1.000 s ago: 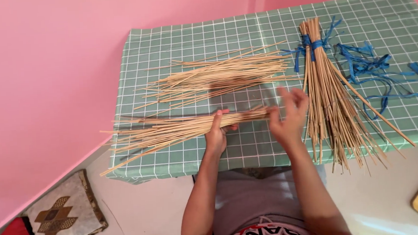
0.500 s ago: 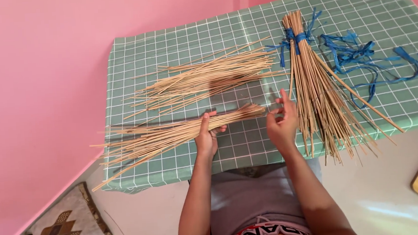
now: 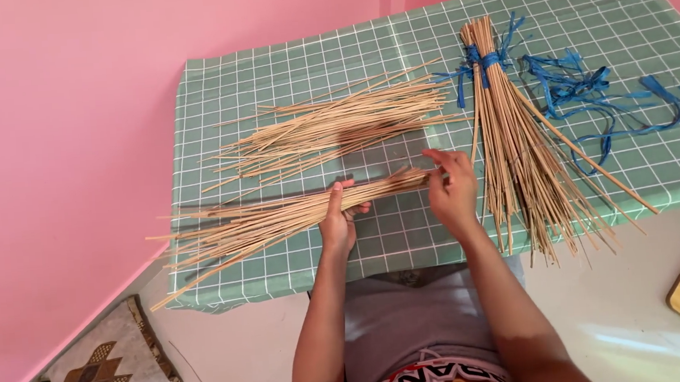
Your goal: Gathering thin bamboo sticks into bundles and tying them together with plastic ribbons.
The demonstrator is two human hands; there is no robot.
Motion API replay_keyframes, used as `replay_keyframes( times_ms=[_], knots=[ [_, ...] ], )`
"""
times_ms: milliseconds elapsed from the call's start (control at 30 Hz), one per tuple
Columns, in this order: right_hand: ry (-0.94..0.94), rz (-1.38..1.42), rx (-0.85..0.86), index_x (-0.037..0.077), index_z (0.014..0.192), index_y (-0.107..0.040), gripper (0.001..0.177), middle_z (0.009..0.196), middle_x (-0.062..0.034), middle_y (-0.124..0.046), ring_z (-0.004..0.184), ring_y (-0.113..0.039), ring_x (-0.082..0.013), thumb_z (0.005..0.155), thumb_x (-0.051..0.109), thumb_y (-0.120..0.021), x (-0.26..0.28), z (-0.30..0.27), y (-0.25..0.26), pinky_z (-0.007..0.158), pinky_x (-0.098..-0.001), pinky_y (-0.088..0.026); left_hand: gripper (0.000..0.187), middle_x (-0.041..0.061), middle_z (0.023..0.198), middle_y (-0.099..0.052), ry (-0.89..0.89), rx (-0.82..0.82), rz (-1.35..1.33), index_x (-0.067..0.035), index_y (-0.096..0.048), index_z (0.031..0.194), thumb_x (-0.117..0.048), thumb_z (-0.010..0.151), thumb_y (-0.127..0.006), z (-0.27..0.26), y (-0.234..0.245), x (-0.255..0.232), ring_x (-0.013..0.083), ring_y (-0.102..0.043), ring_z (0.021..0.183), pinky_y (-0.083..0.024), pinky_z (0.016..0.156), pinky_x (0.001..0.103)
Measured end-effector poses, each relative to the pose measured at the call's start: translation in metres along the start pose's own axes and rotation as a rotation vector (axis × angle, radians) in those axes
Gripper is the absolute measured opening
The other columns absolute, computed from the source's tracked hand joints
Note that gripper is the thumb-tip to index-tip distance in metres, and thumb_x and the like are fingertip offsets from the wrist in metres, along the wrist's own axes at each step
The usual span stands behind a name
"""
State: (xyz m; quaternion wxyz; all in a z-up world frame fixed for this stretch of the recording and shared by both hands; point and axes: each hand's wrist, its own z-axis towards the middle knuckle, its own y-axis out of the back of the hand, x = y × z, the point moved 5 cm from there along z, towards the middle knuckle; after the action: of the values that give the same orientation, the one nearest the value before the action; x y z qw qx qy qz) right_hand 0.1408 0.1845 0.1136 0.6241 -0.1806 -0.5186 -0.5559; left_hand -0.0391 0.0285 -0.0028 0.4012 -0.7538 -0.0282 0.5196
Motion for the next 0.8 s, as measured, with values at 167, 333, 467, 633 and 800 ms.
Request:
replay_keyframes(
  times_ms=[167, 333, 467, 633, 800],
  knots=[
    [0.087, -0.116, 0.120, 0.024, 0.114, -0.081, 0.034, 0.091, -0.0031, -0.062, 0.068, -0.067, -0.0201, 0.084, 0.011, -0.077, -0.021, 0.041, -0.019, 0.058, -0.0284, -0.055, 0.041, 0.035, 0.082, -0.071, 0.008, 0.002, 0.015, 0.004, -0.068, 0.118, -0.033, 0.103, -0.058, -0.001, 0.000, 0.000, 0.0353, -0.076, 0.064, -0.066, 0.052, 0.031],
    [0.284, -0.493, 0.261, 0.027, 0.107, -0.082, 0.021, 0.084, -0.0072, -0.069, 0.082, -0.072, -0.0368, 0.088, 0.026, -0.072, -0.029, 0.097, -0.047, 0.075, -0.0489, -0.059, 0.041, 0.035, 0.084, -0.072, 0.013, 0.041, 0.018, 0.004, -0.068, 0.118, -0.033, 0.104, -0.057, -0.001, -0.004, 0.000, 0.0344, -0.076, 0.064, -0.066, 0.051, 0.030],
    [0.210, -0.823, 0.435, 0.033, 0.107, -0.082, 0.021, 0.104, -0.0112, -0.065, 0.102, -0.069, -0.0416, 0.093, 0.029, -0.066, -0.071, 0.121, -0.073, 0.085, -0.0519, -0.060, 0.040, 0.037, 0.086, -0.072, 0.005, 0.055, 0.010, 0.004, -0.068, 0.117, -0.032, 0.103, -0.059, -0.002, -0.007, -0.001, 0.0358, -0.076, 0.064, -0.066, 0.051, 0.032],
    [0.233, -0.850, 0.446, 0.034, 0.112, -0.080, 0.022, 0.108, -0.0093, -0.056, 0.112, -0.060, -0.0393, 0.090, 0.033, -0.076, -0.081, 0.123, -0.075, 0.092, -0.0486, -0.057, 0.042, 0.035, 0.085, -0.072, -0.005, 0.061, 0.021, 0.004, -0.068, 0.118, -0.034, 0.104, -0.057, -0.005, -0.008, -0.003, 0.0349, -0.076, 0.065, -0.066, 0.052, 0.032],
    [0.426, -0.851, 0.321, 0.031, 0.094, -0.081, 0.008, 0.102, -0.0043, -0.050, 0.108, -0.053, -0.0328, 0.087, 0.034, -0.079, -0.086, 0.120, -0.073, 0.089, -0.0428, -0.052, 0.041, 0.035, 0.085, -0.072, -0.010, 0.062, 0.022, 0.004, -0.068, 0.117, -0.033, 0.104, -0.058, -0.006, -0.010, -0.005, 0.0350, -0.076, 0.064, -0.066, 0.052, 0.032]
  ],
)
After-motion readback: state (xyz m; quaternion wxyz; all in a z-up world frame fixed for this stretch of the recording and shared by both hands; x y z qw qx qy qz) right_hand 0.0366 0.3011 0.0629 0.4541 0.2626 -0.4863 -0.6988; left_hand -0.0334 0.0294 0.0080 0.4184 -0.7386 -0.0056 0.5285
